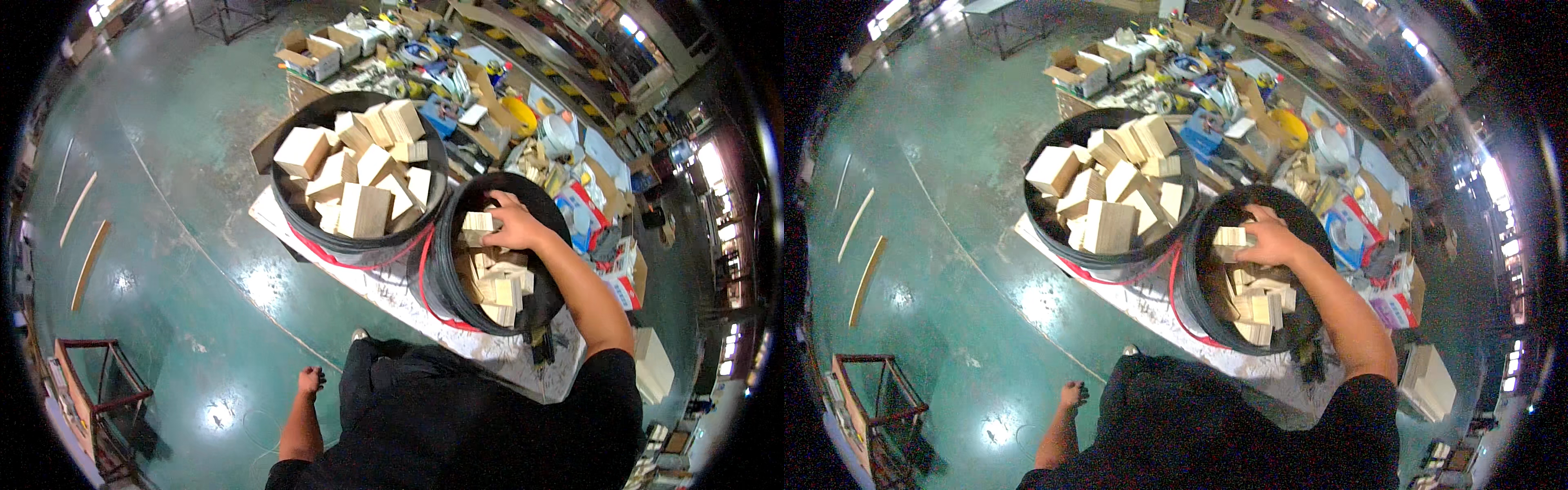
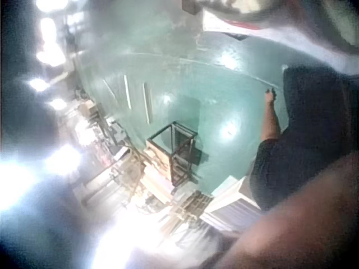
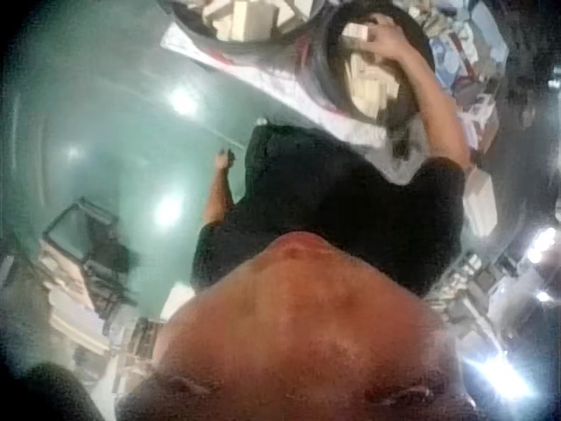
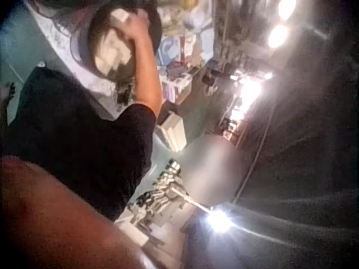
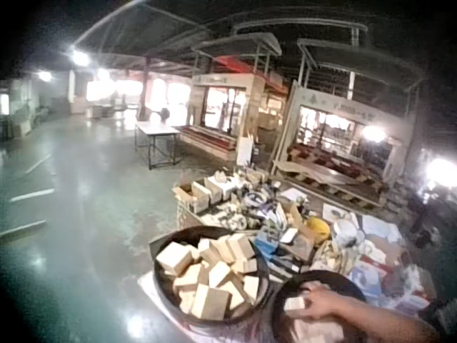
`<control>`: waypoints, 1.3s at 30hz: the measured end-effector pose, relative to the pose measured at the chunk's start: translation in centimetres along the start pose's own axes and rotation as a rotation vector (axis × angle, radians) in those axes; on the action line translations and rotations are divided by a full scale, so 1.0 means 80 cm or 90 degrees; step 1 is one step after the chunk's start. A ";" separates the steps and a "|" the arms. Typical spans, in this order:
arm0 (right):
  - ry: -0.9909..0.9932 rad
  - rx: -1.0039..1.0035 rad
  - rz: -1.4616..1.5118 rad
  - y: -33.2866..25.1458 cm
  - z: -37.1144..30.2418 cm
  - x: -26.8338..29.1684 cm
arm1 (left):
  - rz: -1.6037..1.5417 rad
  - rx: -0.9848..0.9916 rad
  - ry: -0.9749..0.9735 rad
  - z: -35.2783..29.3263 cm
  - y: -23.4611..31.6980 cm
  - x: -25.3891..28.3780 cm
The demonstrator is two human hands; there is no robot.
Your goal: The person assembles a large wooden frame structure in a workshop. They position long wooden planks onto a base, secure them using a pneumatic nail gun, and then place small wooden blocks as spacers between the planks. The person works on the frame from a standing position, occasionally moving around the structure to access different sides.
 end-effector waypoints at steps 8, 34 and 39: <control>0.045 0.013 -0.006 0.039 -0.004 -0.022 | -0.038 -0.027 0.035 -0.031 -0.041 -0.015; -0.281 0.630 0.558 -0.287 -0.435 -0.029 | -0.764 -0.619 -0.244 -0.609 -0.153 -0.287; -0.681 0.709 0.487 -0.451 -0.662 -0.216 | -0.930 -0.732 -0.196 -0.686 -0.338 -0.306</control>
Point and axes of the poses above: each hand's wrist, its own z-axis towards the middle knuckle, its own x-axis out of the back of the hand, y = z × x, the point moved 6 cm from there along z, towards the middle knuckle, and after that the axes turned 1 degree about x, right-handed, at the moved point
